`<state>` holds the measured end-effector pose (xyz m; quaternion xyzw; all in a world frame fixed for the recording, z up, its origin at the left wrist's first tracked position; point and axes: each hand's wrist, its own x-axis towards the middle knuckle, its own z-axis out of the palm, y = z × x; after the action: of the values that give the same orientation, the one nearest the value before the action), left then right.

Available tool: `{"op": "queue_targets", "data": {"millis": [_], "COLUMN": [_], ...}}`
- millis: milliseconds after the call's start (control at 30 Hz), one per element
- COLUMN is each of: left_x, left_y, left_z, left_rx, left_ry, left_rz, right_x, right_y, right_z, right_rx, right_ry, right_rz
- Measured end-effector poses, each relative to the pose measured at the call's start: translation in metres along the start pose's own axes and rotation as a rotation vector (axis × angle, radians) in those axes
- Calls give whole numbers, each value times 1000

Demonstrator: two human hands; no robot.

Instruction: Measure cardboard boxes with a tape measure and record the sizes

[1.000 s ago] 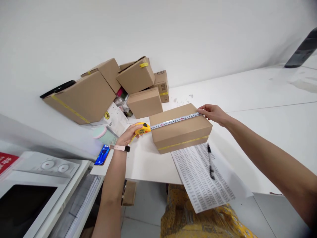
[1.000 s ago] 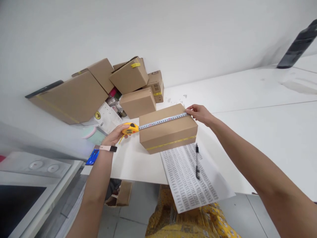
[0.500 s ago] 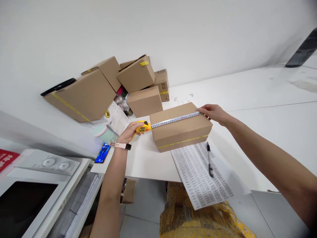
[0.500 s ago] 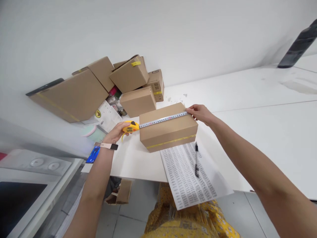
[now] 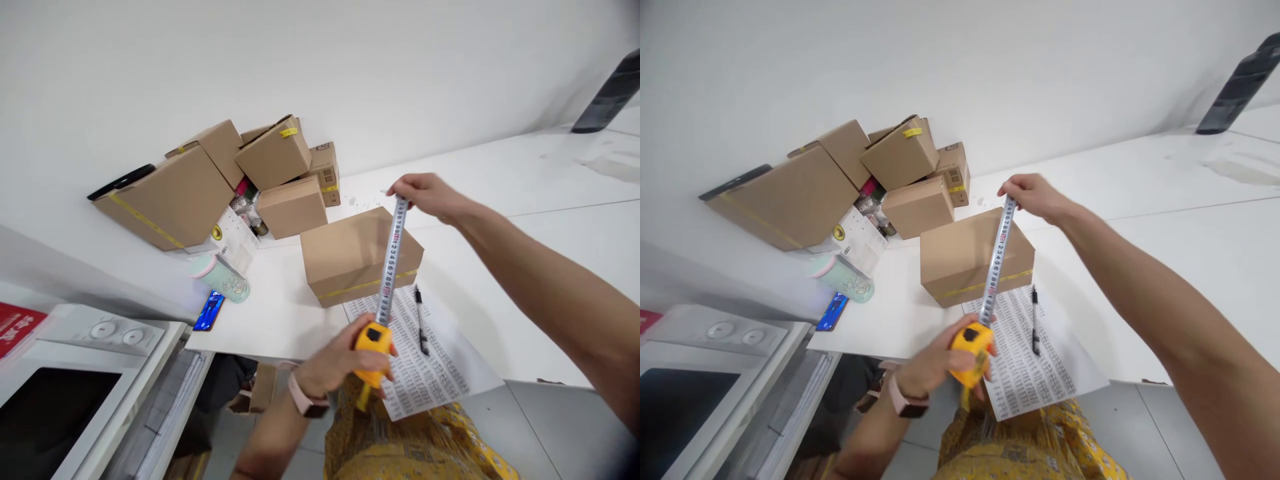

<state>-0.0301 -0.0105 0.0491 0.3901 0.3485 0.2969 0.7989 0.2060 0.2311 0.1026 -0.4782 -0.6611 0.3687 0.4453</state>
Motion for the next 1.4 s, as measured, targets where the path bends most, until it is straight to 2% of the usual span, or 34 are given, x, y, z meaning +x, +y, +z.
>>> {"op": "queue_targets", "data": {"millis": [67,133,267,400,633,833,1133,1233,1300,1400], "left_x": [19,35,53,59,68,72,73,73,67,44], "left_y": [-23,-31,-17,-6,-12,-6,-11,-10,-8,-11], "left_z": [22,39,52,53,63,68,67,66,63,54], "left_rx": [-144,-228,-265,-240,-257,-262,-258,-260,-245,-167], "left_ry": [16,86,207,297,342,346,361,347,318,322], "left_rz": [69,149,208,201,196,167,162,162,174,255], "right_x": [12,26,52,67,72,68,62,61,60,50], "right_y": [8,18,38,58,77,72,67,59,47,30], "right_z": [26,52,86,100,103,101,100,100,95,71], "right_rx": [58,69,-99,-204,-280,-361,-333,-345,-278,-2], "right_ry": [-88,-108,-48,-38,-54,-83,-92,-99,-130,-104], "right_rz": [2,12,1,-51,-50,-64,-49,-27,1,5]}}
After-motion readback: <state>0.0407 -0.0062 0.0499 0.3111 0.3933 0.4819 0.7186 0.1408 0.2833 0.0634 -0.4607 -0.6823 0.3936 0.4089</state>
